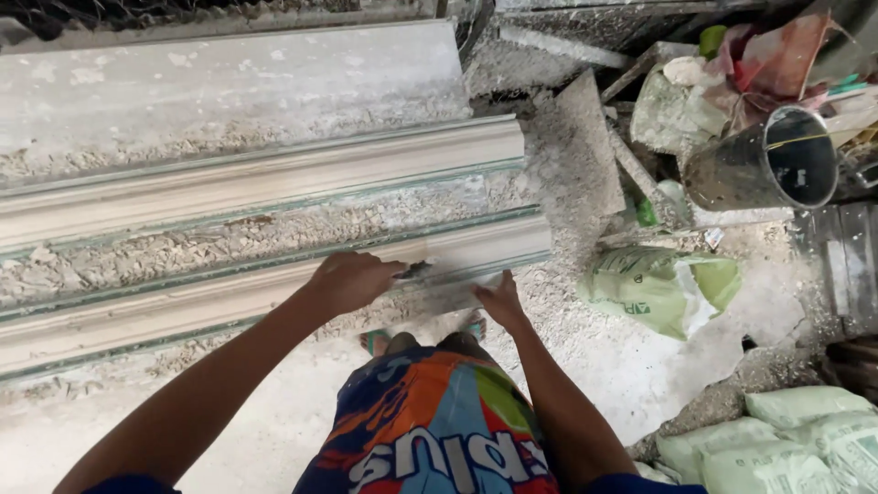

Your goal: Trim and refine the edges of decorative plaster cornices using a hand scraper.

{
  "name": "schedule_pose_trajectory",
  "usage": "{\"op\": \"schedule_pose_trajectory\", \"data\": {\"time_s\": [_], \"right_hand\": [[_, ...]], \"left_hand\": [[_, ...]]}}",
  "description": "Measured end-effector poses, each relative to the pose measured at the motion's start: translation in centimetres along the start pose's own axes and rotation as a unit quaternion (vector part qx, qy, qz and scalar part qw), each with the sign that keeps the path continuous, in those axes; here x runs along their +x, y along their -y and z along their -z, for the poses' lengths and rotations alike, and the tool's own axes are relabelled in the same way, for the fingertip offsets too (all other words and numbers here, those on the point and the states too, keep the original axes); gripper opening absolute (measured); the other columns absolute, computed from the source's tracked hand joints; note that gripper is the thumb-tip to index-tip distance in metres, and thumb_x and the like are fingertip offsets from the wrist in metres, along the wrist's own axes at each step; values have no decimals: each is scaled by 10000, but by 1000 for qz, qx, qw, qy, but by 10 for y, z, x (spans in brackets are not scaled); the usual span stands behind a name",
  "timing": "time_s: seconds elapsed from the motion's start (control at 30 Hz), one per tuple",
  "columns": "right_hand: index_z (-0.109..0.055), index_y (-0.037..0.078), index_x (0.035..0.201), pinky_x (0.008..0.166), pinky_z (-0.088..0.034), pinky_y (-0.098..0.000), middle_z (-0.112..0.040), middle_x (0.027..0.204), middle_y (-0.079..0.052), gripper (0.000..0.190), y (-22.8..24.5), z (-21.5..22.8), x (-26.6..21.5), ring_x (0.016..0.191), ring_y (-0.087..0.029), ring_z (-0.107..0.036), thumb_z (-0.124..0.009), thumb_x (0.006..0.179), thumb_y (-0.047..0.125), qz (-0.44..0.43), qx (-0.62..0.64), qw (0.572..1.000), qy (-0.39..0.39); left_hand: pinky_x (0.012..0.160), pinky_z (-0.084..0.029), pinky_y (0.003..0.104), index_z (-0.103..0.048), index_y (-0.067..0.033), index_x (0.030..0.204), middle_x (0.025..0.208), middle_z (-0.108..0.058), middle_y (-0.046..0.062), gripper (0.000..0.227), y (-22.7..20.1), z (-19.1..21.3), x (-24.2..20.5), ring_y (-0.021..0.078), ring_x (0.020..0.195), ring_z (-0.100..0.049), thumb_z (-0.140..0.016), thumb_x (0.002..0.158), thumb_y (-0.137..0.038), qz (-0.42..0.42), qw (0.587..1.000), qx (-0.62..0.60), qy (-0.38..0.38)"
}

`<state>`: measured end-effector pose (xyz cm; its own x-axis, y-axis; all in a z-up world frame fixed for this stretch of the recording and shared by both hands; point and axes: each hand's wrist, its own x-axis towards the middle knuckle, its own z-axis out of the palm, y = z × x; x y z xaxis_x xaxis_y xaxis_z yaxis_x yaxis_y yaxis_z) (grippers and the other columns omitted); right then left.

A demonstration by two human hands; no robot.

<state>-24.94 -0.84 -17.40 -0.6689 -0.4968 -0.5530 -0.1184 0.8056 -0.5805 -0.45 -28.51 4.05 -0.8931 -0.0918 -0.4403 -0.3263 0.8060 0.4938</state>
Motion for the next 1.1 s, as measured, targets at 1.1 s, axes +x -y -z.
{"op": "schedule_pose_trajectory", "data": {"time_s": [1.1], "right_hand": [[-186, -137, 1476, 1263, -215, -550, -217, 1513, -421, 1155, -8, 2, 12, 1481, -546, -241, -767, 831, 625, 40, 23, 997, 64]], "left_hand": [[961, -531, 517, -665, -328, 1243, 951, -781, 58, 365, -2, 5, 58, 317, 983, -744, -396, 1075, -509, 15, 998, -12, 56]]}}
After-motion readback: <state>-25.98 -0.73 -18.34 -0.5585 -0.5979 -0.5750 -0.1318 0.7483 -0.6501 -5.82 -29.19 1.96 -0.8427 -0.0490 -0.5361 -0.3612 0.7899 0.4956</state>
